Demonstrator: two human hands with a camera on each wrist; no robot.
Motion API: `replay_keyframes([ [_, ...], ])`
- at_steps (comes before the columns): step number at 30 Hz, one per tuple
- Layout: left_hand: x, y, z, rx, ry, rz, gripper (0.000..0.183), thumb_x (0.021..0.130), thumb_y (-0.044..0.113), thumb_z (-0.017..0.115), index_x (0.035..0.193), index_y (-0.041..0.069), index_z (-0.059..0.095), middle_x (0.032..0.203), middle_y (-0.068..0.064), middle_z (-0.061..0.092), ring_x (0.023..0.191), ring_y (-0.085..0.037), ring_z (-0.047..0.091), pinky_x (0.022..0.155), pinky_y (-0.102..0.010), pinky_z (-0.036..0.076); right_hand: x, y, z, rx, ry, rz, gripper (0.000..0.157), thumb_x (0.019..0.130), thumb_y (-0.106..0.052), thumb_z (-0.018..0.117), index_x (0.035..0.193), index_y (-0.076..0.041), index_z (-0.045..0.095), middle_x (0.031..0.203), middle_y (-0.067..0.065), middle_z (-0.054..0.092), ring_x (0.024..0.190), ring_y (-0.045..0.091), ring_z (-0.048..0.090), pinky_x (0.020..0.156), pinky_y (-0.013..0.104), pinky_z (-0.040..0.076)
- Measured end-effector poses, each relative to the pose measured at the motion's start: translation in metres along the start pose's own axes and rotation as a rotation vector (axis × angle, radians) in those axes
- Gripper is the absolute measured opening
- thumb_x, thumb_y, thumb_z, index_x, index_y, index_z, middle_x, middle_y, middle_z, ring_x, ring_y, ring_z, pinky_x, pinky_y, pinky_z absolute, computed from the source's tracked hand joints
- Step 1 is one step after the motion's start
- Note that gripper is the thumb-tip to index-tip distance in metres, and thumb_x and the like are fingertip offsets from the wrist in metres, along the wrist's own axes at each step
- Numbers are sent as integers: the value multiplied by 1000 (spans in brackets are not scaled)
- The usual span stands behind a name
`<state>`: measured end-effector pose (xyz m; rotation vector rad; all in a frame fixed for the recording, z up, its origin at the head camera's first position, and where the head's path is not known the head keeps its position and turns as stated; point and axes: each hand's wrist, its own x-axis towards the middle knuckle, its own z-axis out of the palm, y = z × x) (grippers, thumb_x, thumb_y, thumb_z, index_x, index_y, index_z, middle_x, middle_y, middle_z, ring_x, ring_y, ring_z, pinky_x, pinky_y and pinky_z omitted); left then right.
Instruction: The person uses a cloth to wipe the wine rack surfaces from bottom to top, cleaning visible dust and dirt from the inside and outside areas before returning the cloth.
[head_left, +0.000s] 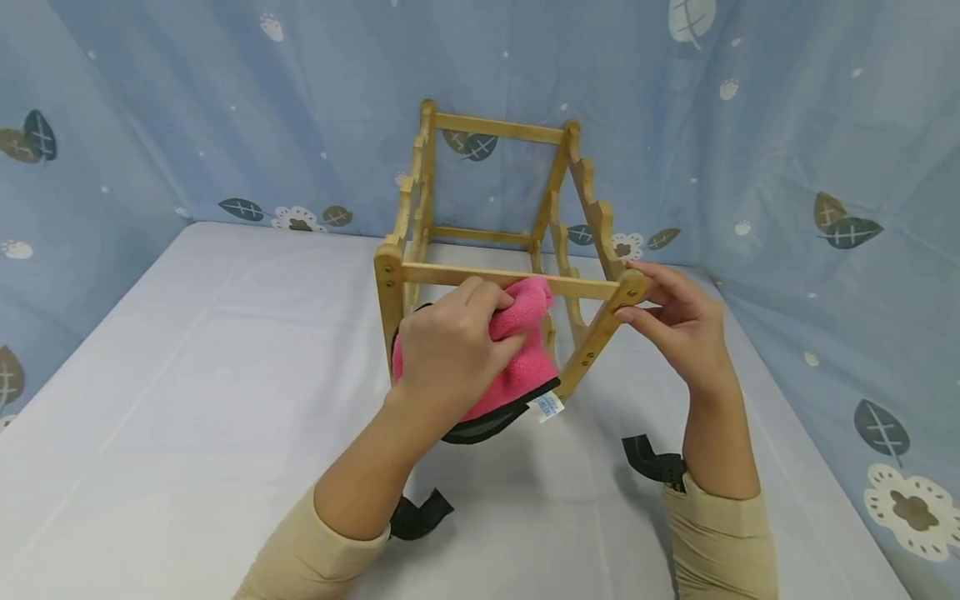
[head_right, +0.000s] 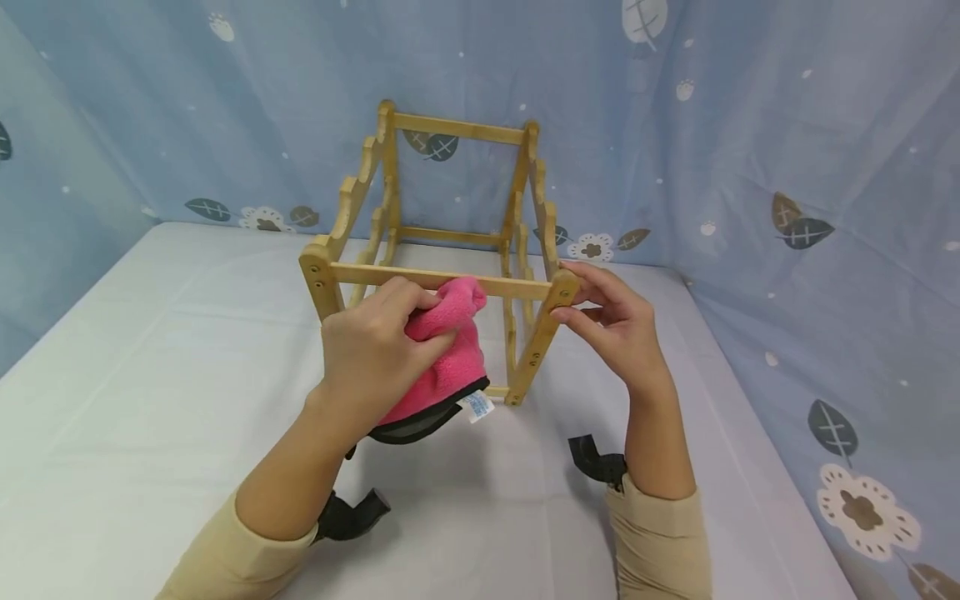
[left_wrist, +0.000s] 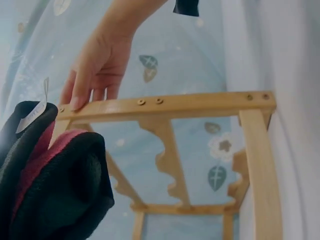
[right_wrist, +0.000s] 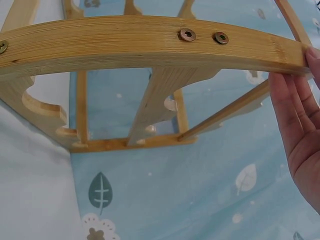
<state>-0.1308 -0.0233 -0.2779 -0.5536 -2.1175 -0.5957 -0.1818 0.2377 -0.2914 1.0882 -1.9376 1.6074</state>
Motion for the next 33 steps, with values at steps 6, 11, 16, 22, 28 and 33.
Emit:
replay_keyframes([
  [6,-5,-13,-13,-15,-17,-55,27,73,23,81,87,6,64,79,-5,66,59,-17,63,48,-33,50,1,1,0,12,0,-1,52,80,-4,72,123,16,50,101,3,66,89,12,66,74,22,54],
  [11,-10,-25,-25,-13,-12,-97,29,72,23,81,87,5,63,78,-8,66,62,-19,63,50,-35,51,2,1,1,20,-1,1,52,80,-5,72,123,15,51,100,2,66,88,12,66,74,22,54],
  [16,-16,-33,-33,5,32,-112,29,72,21,81,87,4,63,78,-9,66,62,-19,63,48,-36,50,1,1,0,36,-3,4,52,80,-5,72,123,16,50,100,2,66,88,12,65,74,22,54],
  [22,-19,-45,-43,44,51,-132,29,73,19,80,88,2,62,77,-10,66,62,-21,63,47,-39,49,-2,1,0,48,1,15,52,80,-3,72,123,14,51,100,2,66,88,12,65,74,22,54],
  [28,-23,-55,-58,60,70,-181,27,74,19,78,83,1,62,71,-10,63,58,-22,59,44,-39,44,-1,3,0,49,-2,9,52,80,-3,72,123,15,51,100,3,65,89,12,65,74,22,54],
  [33,-25,-53,-59,28,27,-152,31,72,20,81,86,0,61,74,-10,63,59,-21,60,45,-37,46,0,2,-1,50,5,10,52,79,-4,72,123,16,51,100,3,65,88,12,65,74,23,54],
])
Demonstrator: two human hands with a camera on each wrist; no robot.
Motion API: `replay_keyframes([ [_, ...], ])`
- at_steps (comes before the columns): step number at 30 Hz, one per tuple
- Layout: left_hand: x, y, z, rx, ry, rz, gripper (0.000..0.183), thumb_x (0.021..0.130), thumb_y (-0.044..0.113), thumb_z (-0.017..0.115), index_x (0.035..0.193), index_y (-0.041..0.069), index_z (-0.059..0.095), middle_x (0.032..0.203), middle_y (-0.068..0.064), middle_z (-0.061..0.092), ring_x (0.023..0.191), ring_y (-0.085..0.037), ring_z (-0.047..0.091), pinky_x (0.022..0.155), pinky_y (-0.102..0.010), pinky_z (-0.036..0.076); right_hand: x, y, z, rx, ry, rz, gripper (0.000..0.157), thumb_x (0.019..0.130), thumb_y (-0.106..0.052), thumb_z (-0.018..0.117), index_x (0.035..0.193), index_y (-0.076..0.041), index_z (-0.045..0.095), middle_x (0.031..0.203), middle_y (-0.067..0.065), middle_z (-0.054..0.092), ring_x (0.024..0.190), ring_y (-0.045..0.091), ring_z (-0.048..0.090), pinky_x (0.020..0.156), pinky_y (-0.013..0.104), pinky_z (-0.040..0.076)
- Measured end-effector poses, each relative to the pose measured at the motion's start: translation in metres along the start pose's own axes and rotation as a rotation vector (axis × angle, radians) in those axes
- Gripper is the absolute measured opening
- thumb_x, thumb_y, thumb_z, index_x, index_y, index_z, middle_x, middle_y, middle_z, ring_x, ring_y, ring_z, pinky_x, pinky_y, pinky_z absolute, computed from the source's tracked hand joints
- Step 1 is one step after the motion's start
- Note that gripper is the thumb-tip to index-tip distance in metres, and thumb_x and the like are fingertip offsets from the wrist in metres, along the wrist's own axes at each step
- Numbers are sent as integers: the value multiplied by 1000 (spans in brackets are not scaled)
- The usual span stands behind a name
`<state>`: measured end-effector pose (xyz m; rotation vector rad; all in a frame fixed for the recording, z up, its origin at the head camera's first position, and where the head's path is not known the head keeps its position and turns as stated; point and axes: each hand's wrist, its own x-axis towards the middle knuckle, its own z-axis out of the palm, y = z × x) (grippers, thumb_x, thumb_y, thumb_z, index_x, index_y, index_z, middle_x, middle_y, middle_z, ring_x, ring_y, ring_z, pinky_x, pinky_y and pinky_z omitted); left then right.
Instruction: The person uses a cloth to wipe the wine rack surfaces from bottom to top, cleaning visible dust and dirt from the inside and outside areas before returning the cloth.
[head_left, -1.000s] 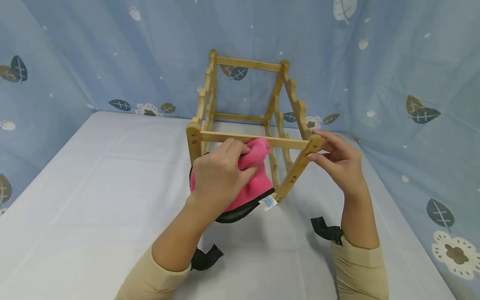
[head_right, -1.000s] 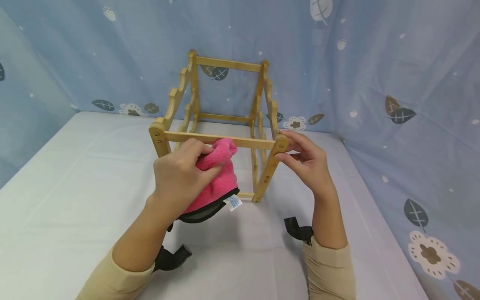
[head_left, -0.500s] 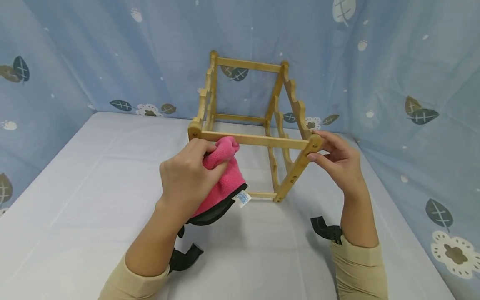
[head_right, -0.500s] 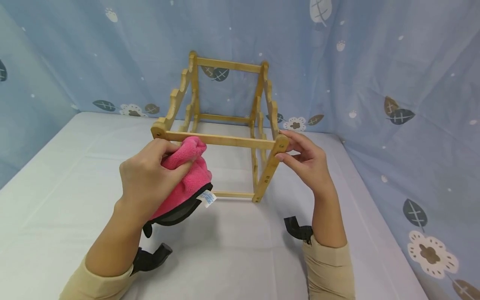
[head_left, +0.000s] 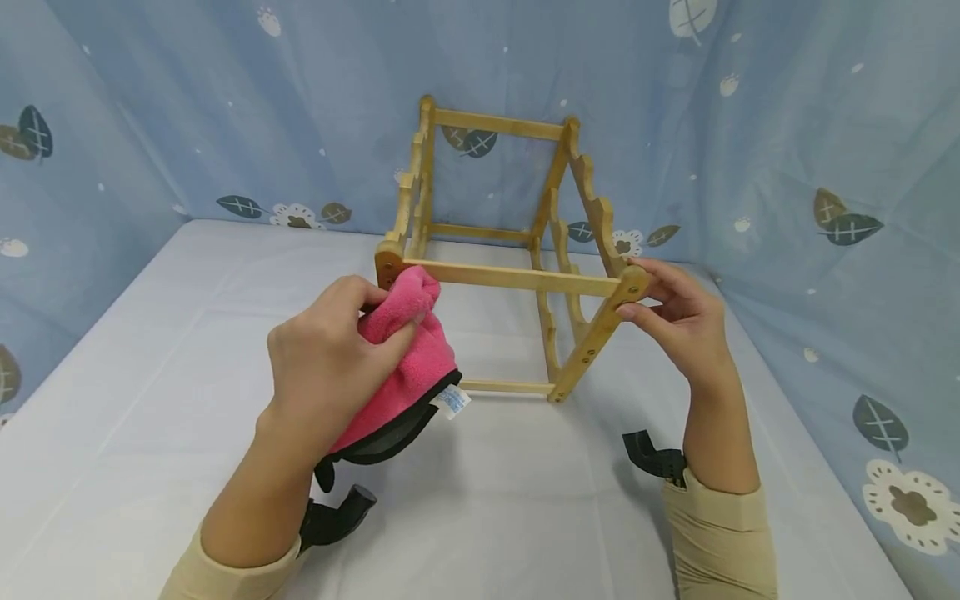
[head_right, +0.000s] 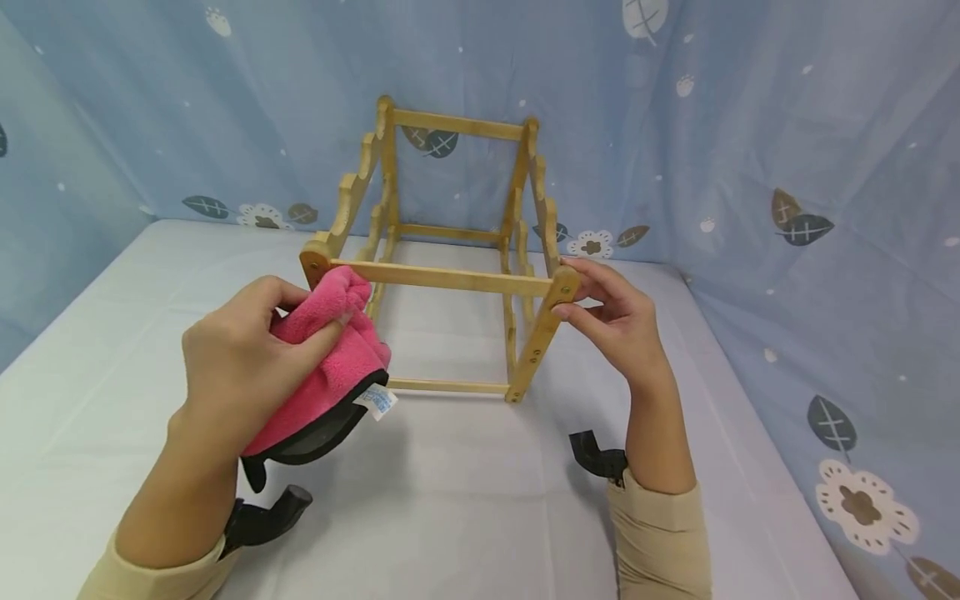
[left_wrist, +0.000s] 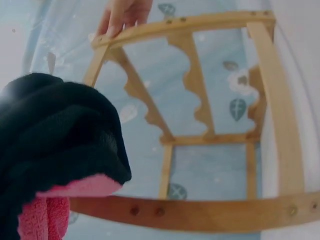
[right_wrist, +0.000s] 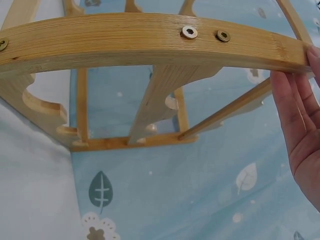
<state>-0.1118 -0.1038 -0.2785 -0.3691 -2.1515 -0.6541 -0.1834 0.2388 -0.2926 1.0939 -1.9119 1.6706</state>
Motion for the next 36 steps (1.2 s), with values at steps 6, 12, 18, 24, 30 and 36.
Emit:
replay_keyframes([
  [6,-8,10,16,-57,-83,139,33,71,21,82,86,3,59,70,-5,60,53,-13,55,44,-28,45,1,-1,2,1,7,7,52,79,-3,72,122,16,51,100,3,65,88,12,65,74,22,54],
  [12,-19,25,41,-133,-199,214,32,71,24,82,87,7,61,76,0,62,56,-8,54,48,-23,46,0,0,0,-2,2,1,53,79,-4,73,122,16,51,101,3,65,88,12,65,74,22,54],
  [18,-36,38,76,-173,-433,231,27,74,25,78,90,11,60,79,4,61,60,-2,53,48,-17,40,1,1,-1,9,-2,-19,53,79,-5,73,122,17,51,101,4,65,88,13,65,75,22,54],
  [24,-42,42,105,-138,-738,190,24,80,29,73,91,13,60,78,6,56,58,-2,48,46,-19,38,2,0,0,2,-1,-16,54,78,-6,73,121,17,51,101,4,65,88,13,65,75,22,54],
  [30,-45,41,131,-79,-834,253,24,82,33,70,90,13,59,78,4,58,59,-5,50,45,-22,39,2,0,1,6,-4,-10,54,78,-7,74,121,17,51,102,4,65,88,13,65,74,22,54],
  [36,-48,40,149,37,-875,333,29,84,38,68,93,12,60,78,3,58,60,-6,51,45,-24,41,2,1,0,5,-2,-10,54,78,-7,74,121,17,51,101,3,65,87,12,65,74,22,54],
])
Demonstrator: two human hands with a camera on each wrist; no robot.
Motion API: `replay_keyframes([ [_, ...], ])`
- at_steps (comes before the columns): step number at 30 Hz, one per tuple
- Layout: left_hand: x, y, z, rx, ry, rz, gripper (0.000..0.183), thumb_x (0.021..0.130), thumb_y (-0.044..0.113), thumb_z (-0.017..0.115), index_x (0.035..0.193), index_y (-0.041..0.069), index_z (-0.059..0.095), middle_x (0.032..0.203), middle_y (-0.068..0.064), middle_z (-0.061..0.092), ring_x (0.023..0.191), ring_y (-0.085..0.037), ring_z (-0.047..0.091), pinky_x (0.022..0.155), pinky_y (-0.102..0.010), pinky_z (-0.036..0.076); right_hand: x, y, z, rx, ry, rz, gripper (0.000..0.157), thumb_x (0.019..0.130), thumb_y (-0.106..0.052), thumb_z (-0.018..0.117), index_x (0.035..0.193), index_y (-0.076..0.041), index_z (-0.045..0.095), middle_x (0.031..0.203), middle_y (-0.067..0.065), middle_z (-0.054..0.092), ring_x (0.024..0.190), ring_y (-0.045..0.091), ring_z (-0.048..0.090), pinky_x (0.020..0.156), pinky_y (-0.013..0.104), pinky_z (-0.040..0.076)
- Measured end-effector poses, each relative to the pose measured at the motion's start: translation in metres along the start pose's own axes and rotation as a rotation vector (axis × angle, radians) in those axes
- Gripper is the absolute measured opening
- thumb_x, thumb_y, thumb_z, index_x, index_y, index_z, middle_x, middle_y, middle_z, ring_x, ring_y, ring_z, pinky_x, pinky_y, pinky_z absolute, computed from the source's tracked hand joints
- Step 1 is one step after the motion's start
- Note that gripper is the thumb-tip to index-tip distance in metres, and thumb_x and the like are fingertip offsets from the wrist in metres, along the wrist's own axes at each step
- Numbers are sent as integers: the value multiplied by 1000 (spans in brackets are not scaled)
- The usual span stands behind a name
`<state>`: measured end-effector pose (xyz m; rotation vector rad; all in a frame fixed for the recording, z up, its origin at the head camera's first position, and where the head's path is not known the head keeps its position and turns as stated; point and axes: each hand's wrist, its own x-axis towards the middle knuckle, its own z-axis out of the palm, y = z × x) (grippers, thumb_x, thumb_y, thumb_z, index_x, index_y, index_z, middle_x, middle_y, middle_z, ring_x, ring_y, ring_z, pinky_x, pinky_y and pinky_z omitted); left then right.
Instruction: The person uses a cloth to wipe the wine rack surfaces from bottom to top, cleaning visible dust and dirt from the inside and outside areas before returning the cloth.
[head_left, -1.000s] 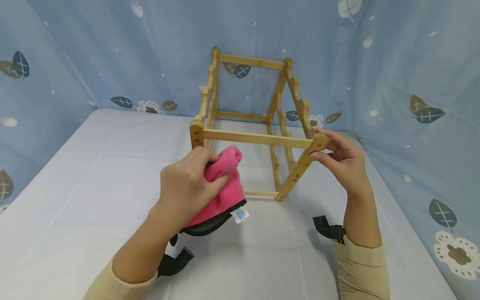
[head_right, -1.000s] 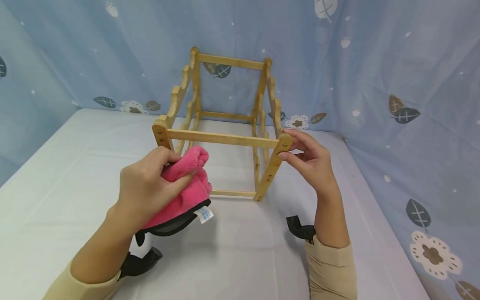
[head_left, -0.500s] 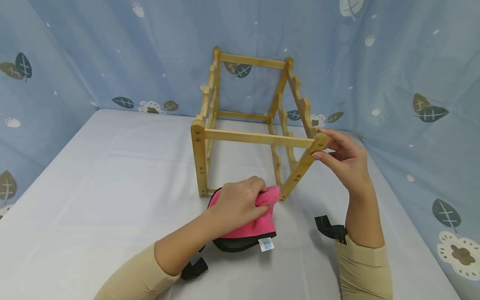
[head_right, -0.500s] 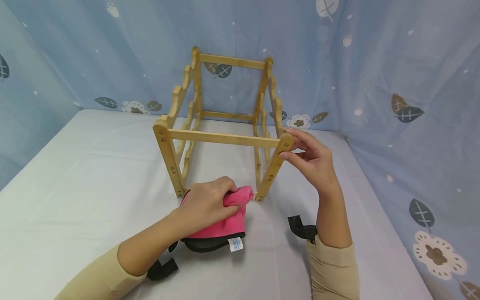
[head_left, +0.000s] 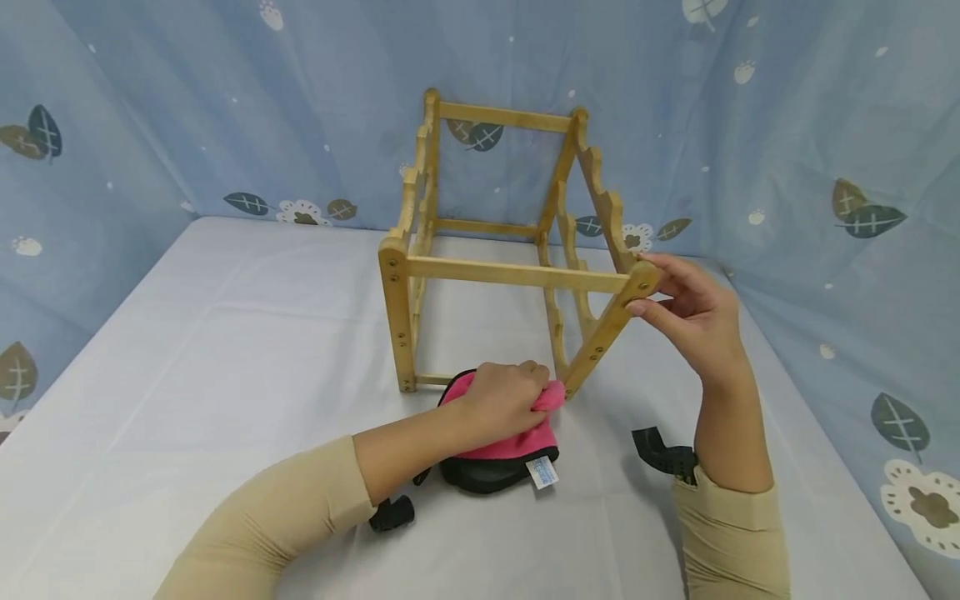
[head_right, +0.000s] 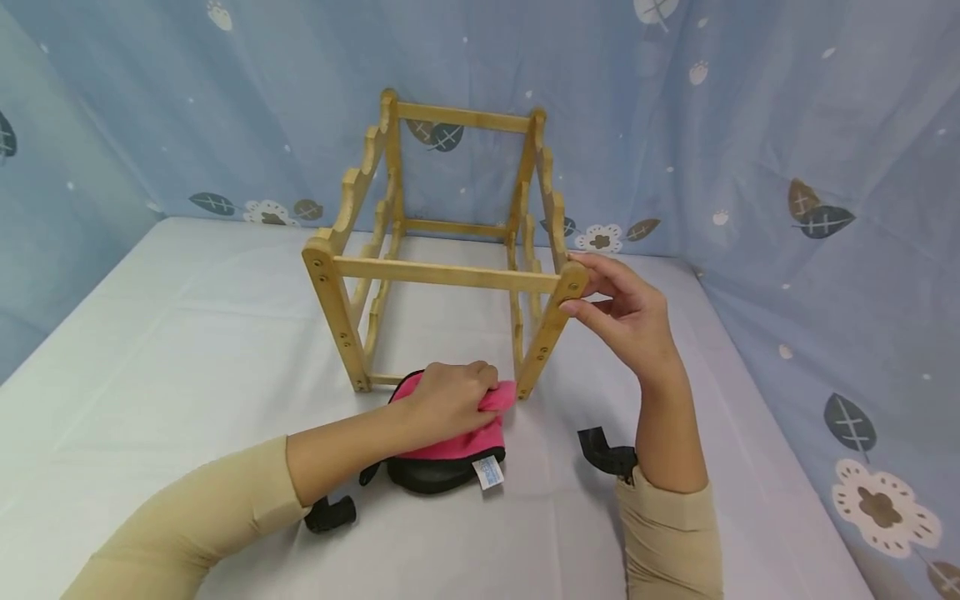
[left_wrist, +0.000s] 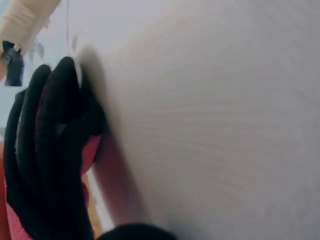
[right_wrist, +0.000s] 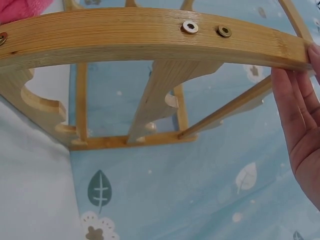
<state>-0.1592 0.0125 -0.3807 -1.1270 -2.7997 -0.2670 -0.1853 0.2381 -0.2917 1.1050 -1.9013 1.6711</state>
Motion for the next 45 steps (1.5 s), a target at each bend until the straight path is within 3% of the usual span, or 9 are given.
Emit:
replay_keyframes([
  [6,2,0,2,80,-56,-8,36,84,42,68,104,12,61,81,2,59,62,-7,53,46,-24,43,1,0,0,-7,1,6,53,78,-7,74,120,17,51,101,3,65,87,12,65,74,22,54],
  [11,-4,-7,1,69,-106,-66,34,84,41,68,99,12,60,78,2,56,60,-8,51,48,-26,44,1,1,1,-1,3,6,53,78,-7,74,120,17,52,101,3,65,87,12,65,74,22,54],
  [19,-19,-20,-5,28,-129,-133,33,83,40,69,95,11,59,75,1,56,57,-10,51,48,-26,43,0,1,1,-2,10,15,52,78,-4,73,121,16,52,101,4,65,87,13,65,74,22,54],
  [29,-42,-37,-6,-3,-44,-181,29,82,35,71,81,11,55,65,3,49,52,-9,47,44,-25,39,0,0,-1,2,14,19,51,78,-2,73,121,16,52,101,4,65,87,13,65,75,22,54],
  [39,-69,-48,-11,92,17,-260,33,79,35,74,78,10,53,63,1,48,47,-12,47,40,-29,41,-1,0,0,28,15,20,51,78,-2,73,121,16,52,102,5,65,88,14,65,75,23,54],
  [45,-91,-58,-10,154,148,-249,32,75,31,78,77,8,57,65,-2,55,49,-14,55,39,-34,43,-1,0,1,30,16,15,51,78,-3,73,121,16,52,101,4,65,88,13,65,75,23,54],
])
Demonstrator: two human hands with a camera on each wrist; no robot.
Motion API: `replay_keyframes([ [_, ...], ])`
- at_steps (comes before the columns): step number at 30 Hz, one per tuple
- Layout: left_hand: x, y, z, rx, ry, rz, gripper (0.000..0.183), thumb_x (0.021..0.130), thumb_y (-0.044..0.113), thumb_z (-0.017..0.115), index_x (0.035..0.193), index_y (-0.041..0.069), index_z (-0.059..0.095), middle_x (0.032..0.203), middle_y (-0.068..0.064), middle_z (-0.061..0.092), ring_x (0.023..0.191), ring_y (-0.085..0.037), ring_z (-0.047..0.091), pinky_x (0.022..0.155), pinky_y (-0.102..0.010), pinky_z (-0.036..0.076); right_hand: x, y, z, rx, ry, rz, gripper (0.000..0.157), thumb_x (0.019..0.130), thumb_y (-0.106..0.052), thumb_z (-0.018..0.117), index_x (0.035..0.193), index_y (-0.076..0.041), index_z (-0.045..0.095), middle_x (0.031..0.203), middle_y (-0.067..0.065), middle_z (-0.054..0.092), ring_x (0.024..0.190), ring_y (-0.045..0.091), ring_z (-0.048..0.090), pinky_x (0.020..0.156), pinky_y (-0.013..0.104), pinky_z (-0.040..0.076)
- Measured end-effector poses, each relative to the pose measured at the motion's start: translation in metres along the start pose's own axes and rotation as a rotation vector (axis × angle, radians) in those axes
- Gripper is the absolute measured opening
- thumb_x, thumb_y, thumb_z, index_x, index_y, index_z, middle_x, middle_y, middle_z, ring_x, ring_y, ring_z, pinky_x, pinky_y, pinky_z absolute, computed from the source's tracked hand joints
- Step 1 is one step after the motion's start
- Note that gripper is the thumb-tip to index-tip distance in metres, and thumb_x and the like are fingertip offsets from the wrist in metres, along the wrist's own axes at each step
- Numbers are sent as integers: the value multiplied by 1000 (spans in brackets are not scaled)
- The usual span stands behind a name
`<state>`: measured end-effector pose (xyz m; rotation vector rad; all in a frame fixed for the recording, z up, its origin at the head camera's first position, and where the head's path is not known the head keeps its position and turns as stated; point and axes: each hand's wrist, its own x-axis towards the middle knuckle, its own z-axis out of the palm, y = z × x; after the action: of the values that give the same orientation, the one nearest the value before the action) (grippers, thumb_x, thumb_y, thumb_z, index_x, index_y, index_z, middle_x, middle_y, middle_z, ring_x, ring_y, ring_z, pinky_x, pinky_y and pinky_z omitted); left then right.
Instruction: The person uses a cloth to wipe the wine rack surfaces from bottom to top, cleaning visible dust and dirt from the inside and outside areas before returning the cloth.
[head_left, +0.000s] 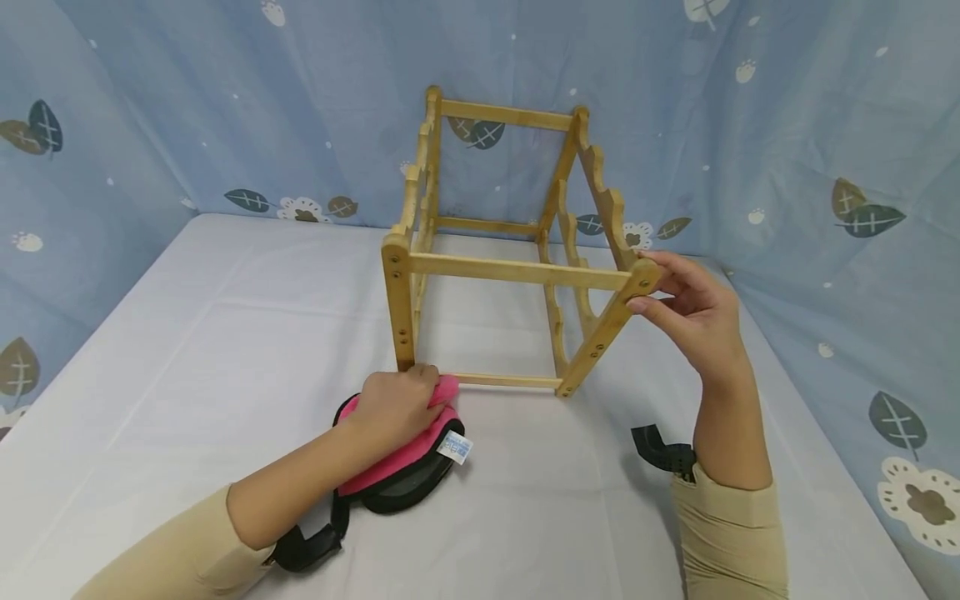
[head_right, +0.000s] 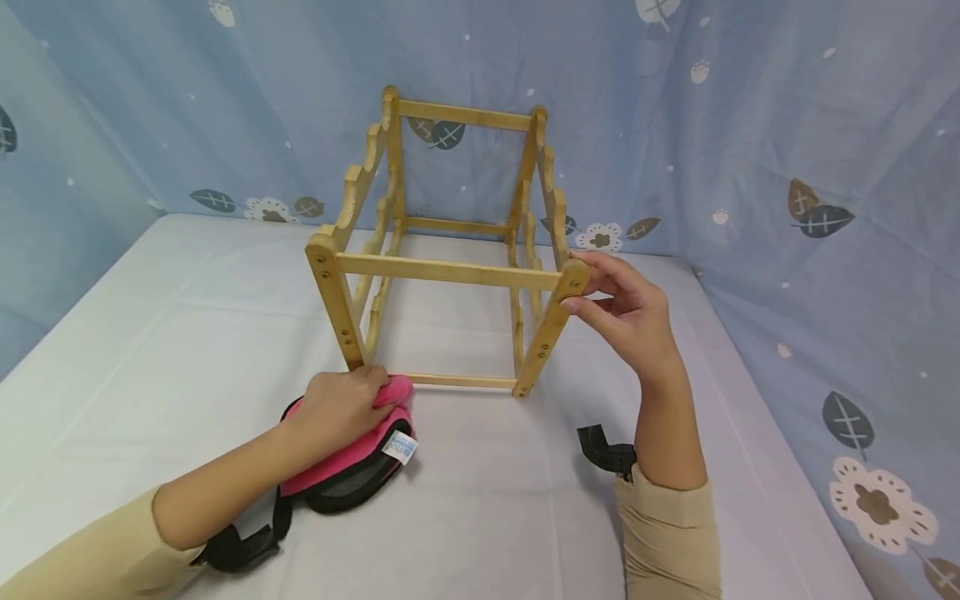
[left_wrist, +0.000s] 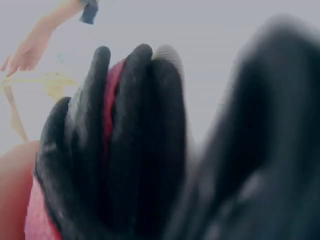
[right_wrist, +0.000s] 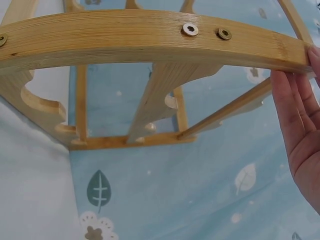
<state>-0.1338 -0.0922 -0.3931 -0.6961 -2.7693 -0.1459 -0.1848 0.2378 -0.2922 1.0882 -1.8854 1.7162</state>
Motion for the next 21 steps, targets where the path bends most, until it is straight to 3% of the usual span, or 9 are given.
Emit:
replay_keyframes([
  [2,-5,-6,1,13,53,3,32,73,30,80,78,6,59,67,-3,58,50,-15,58,38,-35,43,0,-1,0,5,2,-2,50,78,-2,73,121,16,52,101,5,65,87,14,65,75,23,54],
  [5,-13,-15,-1,9,72,-18,32,73,29,80,79,5,59,66,-4,58,50,-16,59,37,-35,42,0,-1,0,12,6,4,50,78,0,73,121,16,53,101,6,65,87,15,65,75,24,54],
  [10,-25,-31,-9,-41,12,-85,30,75,27,78,74,8,54,61,0,52,49,-13,52,38,-32,36,0,-2,4,-13,37,-11,49,78,0,73,118,17,52,98,5,65,85,14,66,73,23,54],
  [12,-30,-39,-13,-65,-24,-114,30,75,27,77,73,10,53,60,2,48,48,-11,46,39,-30,33,1,-4,10,-94,83,-26,48,77,-2,75,115,18,53,95,1,67,82,12,66,70,21,54],
  [17,-43,-67,-21,-110,-72,-213,30,78,30,74,74,10,52,57,3,40,46,-11,37,40,-28,29,2,-13,29,-425,253,-22,42,73,-2,79,108,11,60,83,-16,65,66,0,62,62,13,50],
  [21,-53,-96,-26,-152,-86,-319,28,81,31,71,76,9,54,56,2,41,46,-14,38,41,-29,28,3,-16,38,-493,317,2,41,70,5,79,106,9,60,79,-18,62,60,-1,57,61,12,49],
])
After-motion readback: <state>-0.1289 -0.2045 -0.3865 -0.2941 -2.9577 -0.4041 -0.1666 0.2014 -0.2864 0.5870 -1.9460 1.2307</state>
